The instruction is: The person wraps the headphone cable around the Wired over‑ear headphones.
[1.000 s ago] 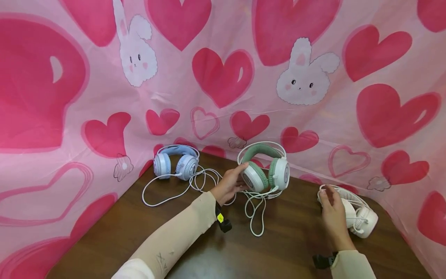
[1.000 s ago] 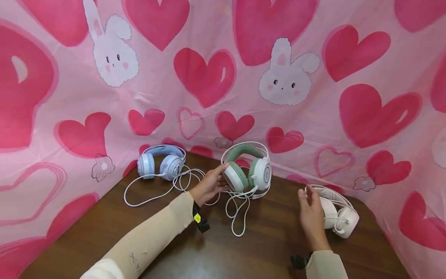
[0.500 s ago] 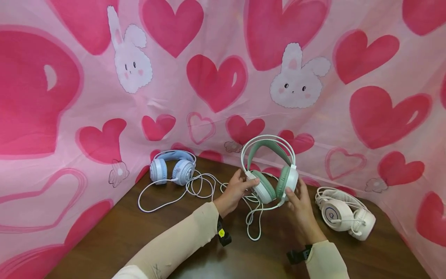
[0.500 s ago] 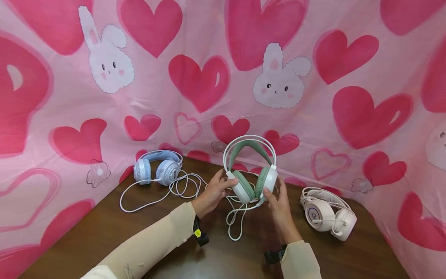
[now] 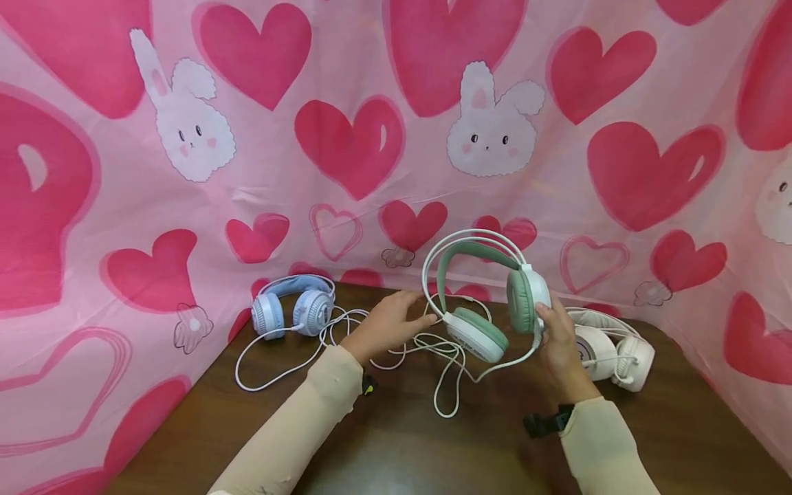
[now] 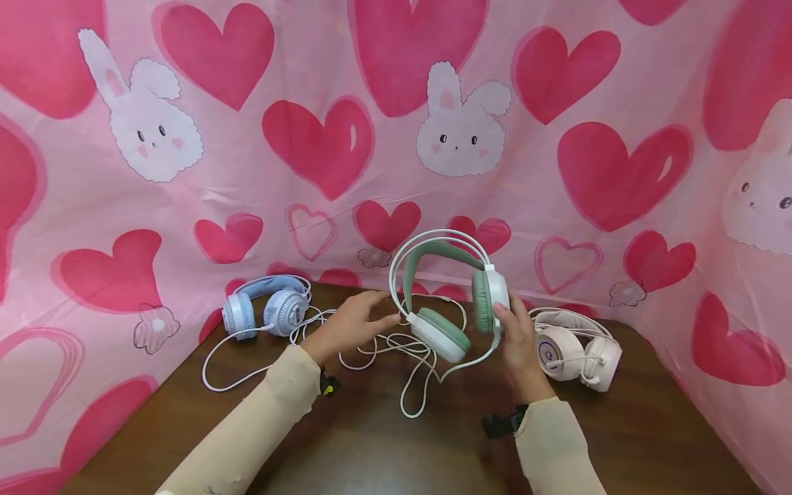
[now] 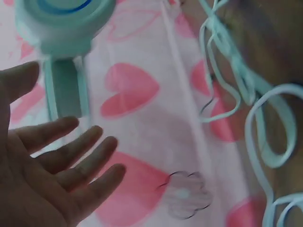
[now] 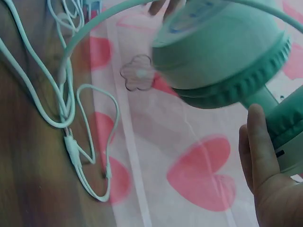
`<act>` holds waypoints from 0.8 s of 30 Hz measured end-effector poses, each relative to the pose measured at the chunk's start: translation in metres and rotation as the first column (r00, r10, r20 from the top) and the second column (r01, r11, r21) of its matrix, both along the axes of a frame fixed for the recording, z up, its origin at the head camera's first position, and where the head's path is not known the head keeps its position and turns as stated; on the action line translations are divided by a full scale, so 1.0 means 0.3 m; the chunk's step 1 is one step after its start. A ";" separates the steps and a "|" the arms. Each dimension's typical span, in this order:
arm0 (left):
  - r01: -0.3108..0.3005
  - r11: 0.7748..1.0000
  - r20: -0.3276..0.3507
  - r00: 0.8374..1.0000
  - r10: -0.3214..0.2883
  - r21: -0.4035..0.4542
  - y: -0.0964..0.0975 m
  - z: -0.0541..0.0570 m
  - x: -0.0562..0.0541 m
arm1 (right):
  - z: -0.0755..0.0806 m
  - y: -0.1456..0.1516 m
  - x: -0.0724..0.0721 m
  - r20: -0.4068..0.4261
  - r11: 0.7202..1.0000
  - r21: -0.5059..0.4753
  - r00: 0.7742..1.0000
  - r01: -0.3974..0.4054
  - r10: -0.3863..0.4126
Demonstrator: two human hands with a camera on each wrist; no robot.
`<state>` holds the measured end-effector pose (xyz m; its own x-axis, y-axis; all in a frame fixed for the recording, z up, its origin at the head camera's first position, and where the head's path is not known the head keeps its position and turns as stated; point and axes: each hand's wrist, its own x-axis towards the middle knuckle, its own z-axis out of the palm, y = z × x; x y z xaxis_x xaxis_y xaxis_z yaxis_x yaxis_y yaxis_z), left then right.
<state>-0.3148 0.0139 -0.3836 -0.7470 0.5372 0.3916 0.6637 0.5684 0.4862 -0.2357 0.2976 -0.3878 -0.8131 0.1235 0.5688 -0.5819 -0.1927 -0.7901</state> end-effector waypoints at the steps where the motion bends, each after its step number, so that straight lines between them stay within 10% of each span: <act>1: -0.022 0.999 -0.069 0.997 0.019 -0.045 -0.006 0.009 0.005 | 0.005 0.004 0.001 -0.003 1.000 0.003 1.000 -0.015 0.015; 5: -0.053 0.993 -0.370 0.929 0.010 -0.108 -0.026 0.049 0.023 | 0.018 0.014 0.004 -0.009 0.999 -0.007 0.999 -0.052 0.052; 11: 0.038 0.986 -0.678 0.721 -0.141 -0.165 -0.045 0.089 0.029 | 0.024 0.018 0.009 0.020 0.999 0.011 0.999 -0.044 0.044; 13: 0.050 0.972 -0.709 0.675 -0.203 -0.231 -0.043 0.090 0.033 | 0.025 0.018 0.009 0.047 0.998 0.042 0.998 -0.049 0.047; 19: 0.009 0.906 -0.671 0.669 -0.320 -0.423 -0.019 0.058 0.047 | 0.022 0.030 0.013 0.095 0.991 0.101 0.993 -0.083 0.074; 24: -0.018 0.863 -0.688 0.613 -0.390 -0.505 0.017 0.030 0.068 | 0.023 0.058 0.023 0.151 0.981 0.154 0.984 -0.119 0.096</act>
